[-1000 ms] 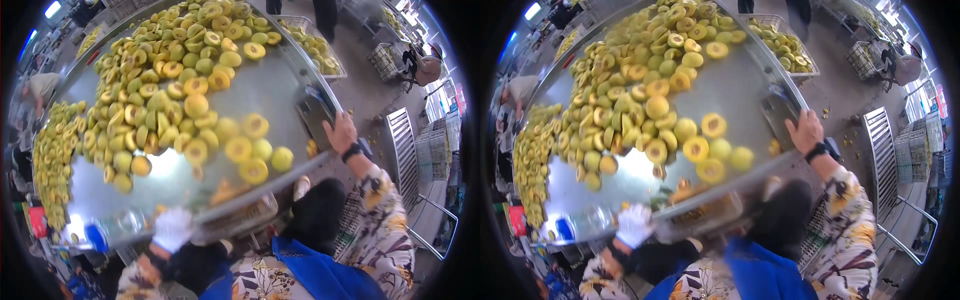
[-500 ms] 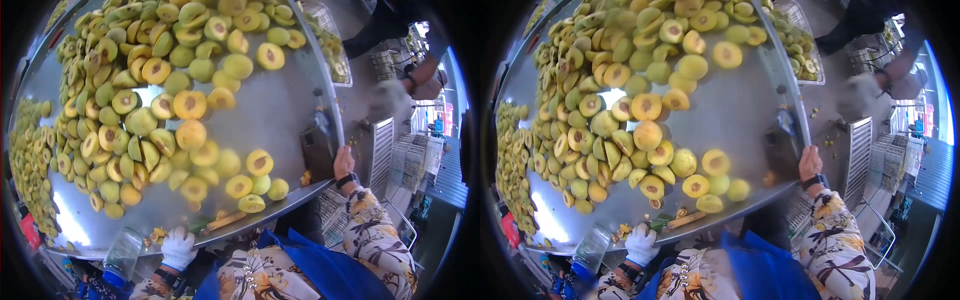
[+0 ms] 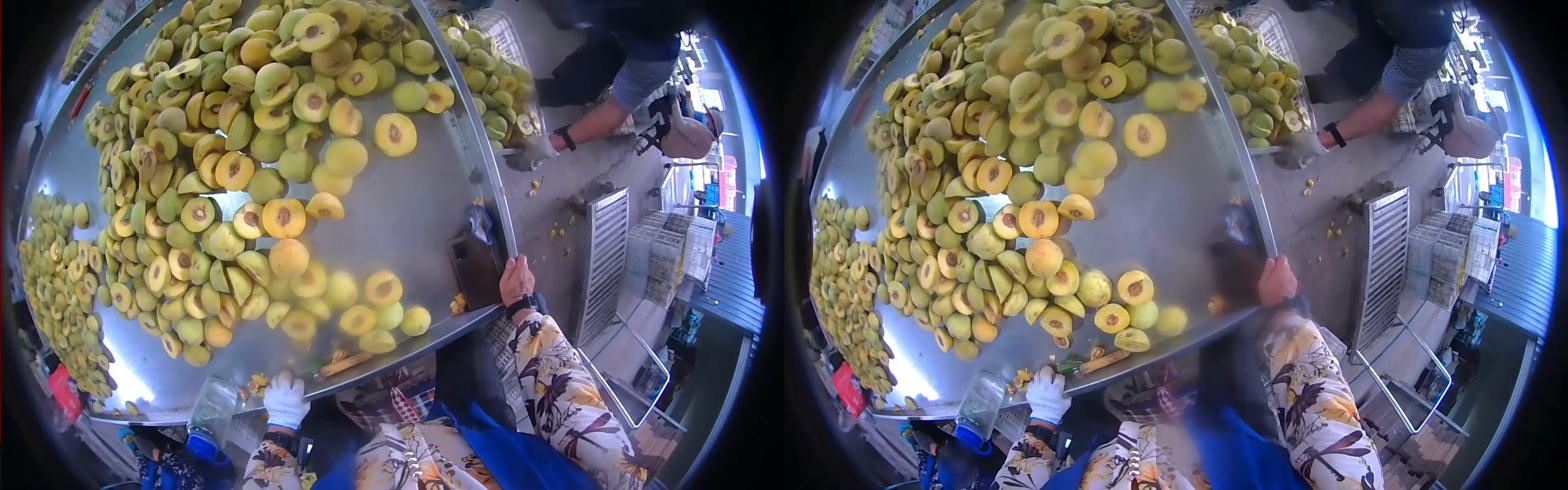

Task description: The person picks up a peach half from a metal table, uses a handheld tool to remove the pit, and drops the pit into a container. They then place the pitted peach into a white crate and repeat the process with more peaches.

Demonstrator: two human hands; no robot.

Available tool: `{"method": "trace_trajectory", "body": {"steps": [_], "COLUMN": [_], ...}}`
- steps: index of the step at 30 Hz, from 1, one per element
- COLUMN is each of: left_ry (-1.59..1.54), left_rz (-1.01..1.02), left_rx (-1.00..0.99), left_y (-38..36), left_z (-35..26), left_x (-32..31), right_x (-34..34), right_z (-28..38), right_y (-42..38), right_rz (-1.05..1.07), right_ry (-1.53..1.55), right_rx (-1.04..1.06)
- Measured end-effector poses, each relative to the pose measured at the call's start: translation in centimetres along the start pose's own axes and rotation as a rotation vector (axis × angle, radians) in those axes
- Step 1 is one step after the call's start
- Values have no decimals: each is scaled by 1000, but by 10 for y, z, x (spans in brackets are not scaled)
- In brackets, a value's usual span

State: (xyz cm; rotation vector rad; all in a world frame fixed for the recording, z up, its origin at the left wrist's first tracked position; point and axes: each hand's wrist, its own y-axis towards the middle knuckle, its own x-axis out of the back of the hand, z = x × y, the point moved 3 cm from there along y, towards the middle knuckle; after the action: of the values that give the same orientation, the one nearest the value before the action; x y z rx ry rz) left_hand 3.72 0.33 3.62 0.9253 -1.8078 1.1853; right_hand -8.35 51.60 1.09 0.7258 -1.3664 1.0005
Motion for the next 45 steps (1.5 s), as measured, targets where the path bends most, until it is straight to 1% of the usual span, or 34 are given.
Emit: {"method": "trace_trajectory", "body": {"steps": [2,6,8,10,12,13,14,16,18,19,20,22,24,25,27,28,30,31,33,34,35,36,37,38,39,40,41,42,43,44,45], "left_ry": [2,34,61,56,18,43,73,-32,-248,-364,-290,-384,-352,-336,-358,-369,-359,-356,-393,-412,-395,-384,-370,-354,-418,-480,-462,-446,-439,-431,-452], "left_rz": [58,56,162,168,258,238,294,168,82,29,-3,6,-14,-12,-40,-48,-132,-176,-190,-196,-250,-312,-371,-432,-333,-227,-272,-305,-395,-474,-427], "left_rx": [19,44,87,150,174,223,294,356,454,498,482,568,583,585,529,489,436,419,389,385,356,315,275,237,292,349,304,260,199,142,197], "left_y": [-2,-8,-10,-14,-11,-12,-13,-27,-45,-52,-65,-86,-104,-111,-117,-117,-112,-109,-97,-93,-87,-79,-70,-60,-50,-41,-34,-29,-22,-21,-20], "left_z": [0,-2,-2,-5,-20,-35,-45,-58,-71,-77,-76,-83,-88,-91,-100,-104,-107,-108,-106,-105,-105,-108,-113,-120,-130,-138,-138,-138,-142,-146,-149], "left_x": [-2,-6,-11,-12,8,25,37,60,93,106,109,130,134,136,144,148,151,151,148,145,145,151,159,168,186,201,202,199,204,207,209], "right_x": [2,2,1,0,3,2,0,-3,7,24,39,61,82,93,119,135,164,163,146,137,151,157,164,165,167,175,188,208,216,228,231], "right_z": [3,2,1,3,1,1,2,-3,-7,-6,-4,6,-2,-6,-15,-23,-34,-44,-78,-94,-85,-78,-70,-61,-52,-35,-14,15,36,58,78], "right_y": [-1,1,0,2,-2,0,4,4,12,17,13,5,-9,-20,-44,-50,-57,-55,-34,-23,-12,2,15,34,53,71,81,82,83,78,76], "right_rz": [-37,11,3,10,30,45,57,171,278,256,241,249,292,253,178,161,122,30,-151,-143,-100,-88,-87,-72,-55,-21,18,16,68,96,117], "right_ry": [43,29,56,46,31,29,31,43,23,24,30,71,113,171,280,350,491,530,597,811,1086,1252,1364,1408,1452,1491,1523,1575,1580,1547,1522], "right_rx": [32,9,28,30,13,-7,-27,-38,-6,14,38,73,74,85,86,-60,-347,-335,-290,-404,-545,-603,-616,-546,-476,-449,-435,-374,-326,-331,-322]}}
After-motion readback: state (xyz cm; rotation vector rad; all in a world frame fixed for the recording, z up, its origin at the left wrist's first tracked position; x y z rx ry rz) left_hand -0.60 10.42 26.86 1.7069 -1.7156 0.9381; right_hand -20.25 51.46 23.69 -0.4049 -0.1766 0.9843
